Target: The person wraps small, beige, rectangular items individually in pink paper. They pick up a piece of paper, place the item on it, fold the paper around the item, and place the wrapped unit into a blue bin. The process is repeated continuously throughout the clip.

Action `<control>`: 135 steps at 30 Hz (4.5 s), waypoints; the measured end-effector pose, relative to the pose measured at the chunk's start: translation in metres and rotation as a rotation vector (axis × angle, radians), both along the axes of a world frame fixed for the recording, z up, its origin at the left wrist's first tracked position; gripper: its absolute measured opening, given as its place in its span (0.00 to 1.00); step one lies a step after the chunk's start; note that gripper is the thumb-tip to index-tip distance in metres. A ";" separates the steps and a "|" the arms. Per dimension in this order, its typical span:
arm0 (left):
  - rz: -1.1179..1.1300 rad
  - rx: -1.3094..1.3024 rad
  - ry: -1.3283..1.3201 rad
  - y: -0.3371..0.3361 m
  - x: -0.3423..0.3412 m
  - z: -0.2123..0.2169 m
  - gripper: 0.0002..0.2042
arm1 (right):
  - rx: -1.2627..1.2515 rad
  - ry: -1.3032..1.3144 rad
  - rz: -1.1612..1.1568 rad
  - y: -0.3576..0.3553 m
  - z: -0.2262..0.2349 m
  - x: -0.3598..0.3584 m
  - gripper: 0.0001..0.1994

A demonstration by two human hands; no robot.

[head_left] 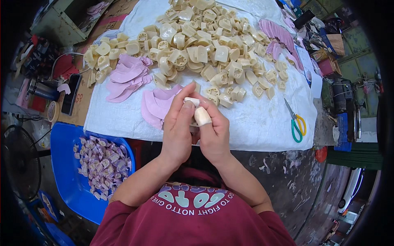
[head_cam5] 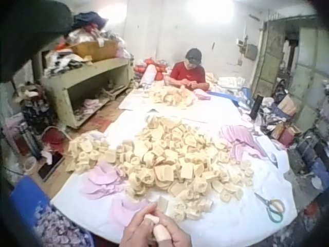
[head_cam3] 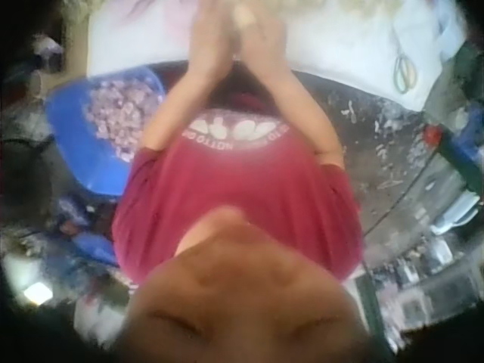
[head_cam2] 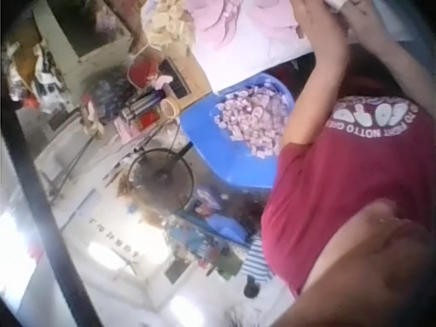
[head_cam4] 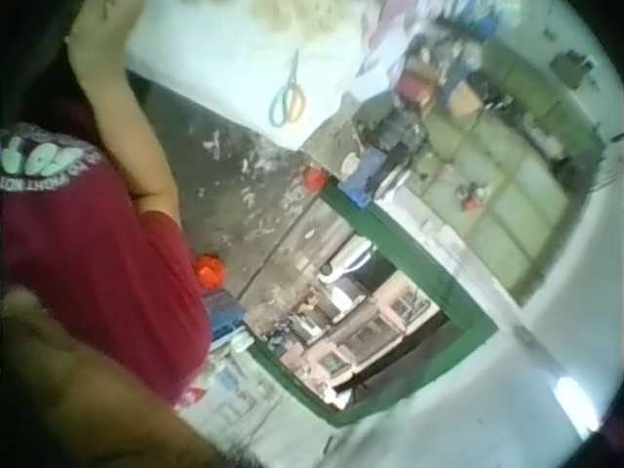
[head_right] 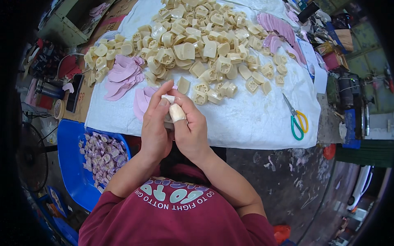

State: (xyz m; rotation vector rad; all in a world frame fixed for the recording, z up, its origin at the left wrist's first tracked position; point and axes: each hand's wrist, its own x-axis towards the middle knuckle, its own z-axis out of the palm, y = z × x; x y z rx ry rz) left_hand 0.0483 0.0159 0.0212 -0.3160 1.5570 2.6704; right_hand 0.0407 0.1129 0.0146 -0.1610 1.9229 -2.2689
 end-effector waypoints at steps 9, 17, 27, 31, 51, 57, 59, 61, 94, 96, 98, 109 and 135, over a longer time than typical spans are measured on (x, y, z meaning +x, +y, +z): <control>-0.276 0.179 -0.025 -0.027 -0.006 -0.008 0.29 | 0.232 0.243 0.177 0.016 -0.007 -0.005 0.22; -0.406 0.480 0.088 -0.031 0.004 0.006 0.42 | -0.396 -0.069 0.297 0.026 0.011 -0.004 0.25; -0.397 0.122 0.334 -0.038 0.001 0.000 0.47 | -0.434 -0.112 0.184 0.018 0.007 -0.004 0.16; -0.383 -0.639 0.674 -0.057 -0.006 0.005 0.45 | -0.533 -0.395 0.153 0.035 0.000 -0.008 0.13; -0.210 -1.047 0.779 -0.054 -0.008 0.001 0.18 | -0.025 -0.046 0.141 0.043 0.008 -0.009 0.07; -0.050 -1.054 0.756 -0.038 -0.006 -0.006 0.17 | 0.053 0.114 0.027 0.034 0.011 -0.007 0.10; 0.017 -1.029 0.713 -0.032 -0.007 -0.007 0.16 | -0.030 0.006 0.068 0.035 0.010 -0.013 0.10; 0.018 -0.937 0.638 -0.030 -0.007 -0.006 0.16 | -0.190 -0.104 0.087 0.034 0.012 -0.015 0.10; -0.040 -0.813 0.560 -0.016 0.002 -0.009 0.20 | -0.155 -0.302 -0.043 0.027 -0.015 0.005 0.19; -0.104 -0.672 0.423 -0.017 0.005 -0.008 0.22 | -0.181 -0.381 -0.003 0.030 -0.018 0.002 0.19; -0.180 -0.606 0.392 -0.025 0.003 -0.009 0.23 | -0.208 -0.466 0.034 0.035 -0.020 -0.002 0.19; -0.301 -0.566 0.533 -0.055 -0.013 -0.007 0.08 | -0.036 0.072 -0.030 0.035 0.009 -0.005 0.12; -0.216 -0.164 0.219 -0.041 0.013 -0.012 0.12 | 0.008 -0.228 0.354 0.054 0.016 -0.002 0.04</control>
